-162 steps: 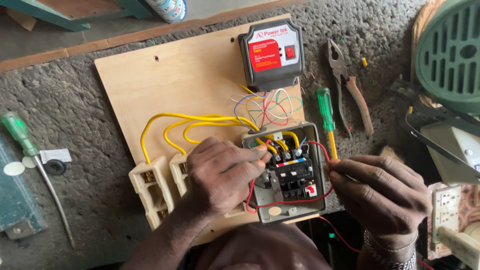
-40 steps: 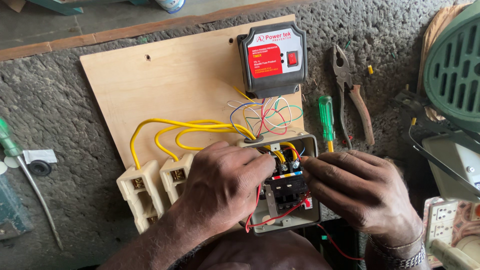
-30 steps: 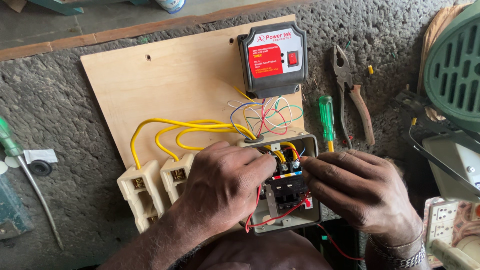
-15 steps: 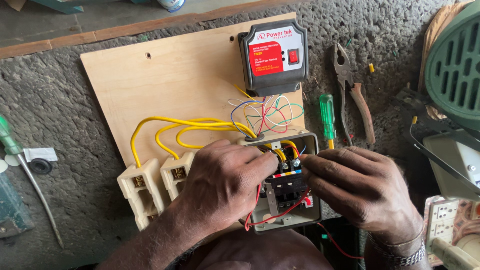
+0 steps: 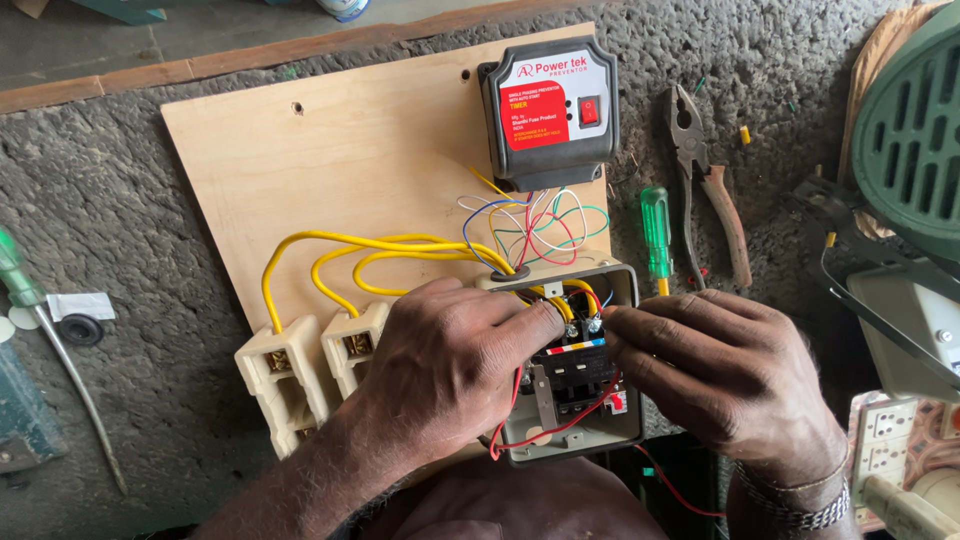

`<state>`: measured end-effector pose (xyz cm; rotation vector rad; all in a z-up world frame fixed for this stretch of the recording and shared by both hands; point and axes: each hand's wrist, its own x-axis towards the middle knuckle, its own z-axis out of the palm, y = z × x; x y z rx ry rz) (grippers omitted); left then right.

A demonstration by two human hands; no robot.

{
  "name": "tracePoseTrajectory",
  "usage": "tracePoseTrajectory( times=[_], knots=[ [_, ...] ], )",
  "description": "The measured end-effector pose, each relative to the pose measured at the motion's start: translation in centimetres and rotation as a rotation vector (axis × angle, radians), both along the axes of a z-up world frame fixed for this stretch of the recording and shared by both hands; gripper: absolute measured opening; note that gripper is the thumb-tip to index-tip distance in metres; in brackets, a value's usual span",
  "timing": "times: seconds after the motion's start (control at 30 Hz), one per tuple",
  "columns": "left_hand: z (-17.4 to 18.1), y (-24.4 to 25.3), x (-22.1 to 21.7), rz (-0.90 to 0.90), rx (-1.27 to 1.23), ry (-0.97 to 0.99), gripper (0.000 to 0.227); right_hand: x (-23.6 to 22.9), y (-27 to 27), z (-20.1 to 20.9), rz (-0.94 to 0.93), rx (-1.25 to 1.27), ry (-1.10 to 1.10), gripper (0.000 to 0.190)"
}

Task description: The person connects red and yellow wires to terminals on a circuit breaker and a power strip mounted on a wooden board. They use their hands to strip, twist, and insert wire ends into terminal screws, then tighten connections.

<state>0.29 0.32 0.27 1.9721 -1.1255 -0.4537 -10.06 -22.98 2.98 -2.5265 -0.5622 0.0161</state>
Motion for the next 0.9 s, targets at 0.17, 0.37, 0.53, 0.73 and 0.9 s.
tracePoseTrajectory(
  times=[0.17,0.37,0.53,0.73,0.9],
  knots=[
    [-0.04,0.02,-0.03,0.002,0.005,0.009,0.027,-0.04,0.03,-0.01,-0.007,-0.003,0.006,0.03],
    [-0.11,0.04,-0.09,-0.003,0.015,-0.011,0.023,-0.09,0.13,0.21,-0.01,-0.031,-0.046,0.028],
    [-0.1,0.05,-0.09,-0.005,0.013,-0.01,0.022,-0.2,0.1,0.37,-0.01,-0.023,-0.058,0.029],
    [-0.08,0.05,-0.09,-0.004,0.011,-0.007,0.023,-0.4,0.17,-0.26,-0.016,-0.031,-0.033,0.024],
    [-0.08,0.11,-0.11,0.004,0.006,0.007,0.024,-0.49,0.13,-0.44,-0.02,-0.032,-0.04,0.019]
  ],
)
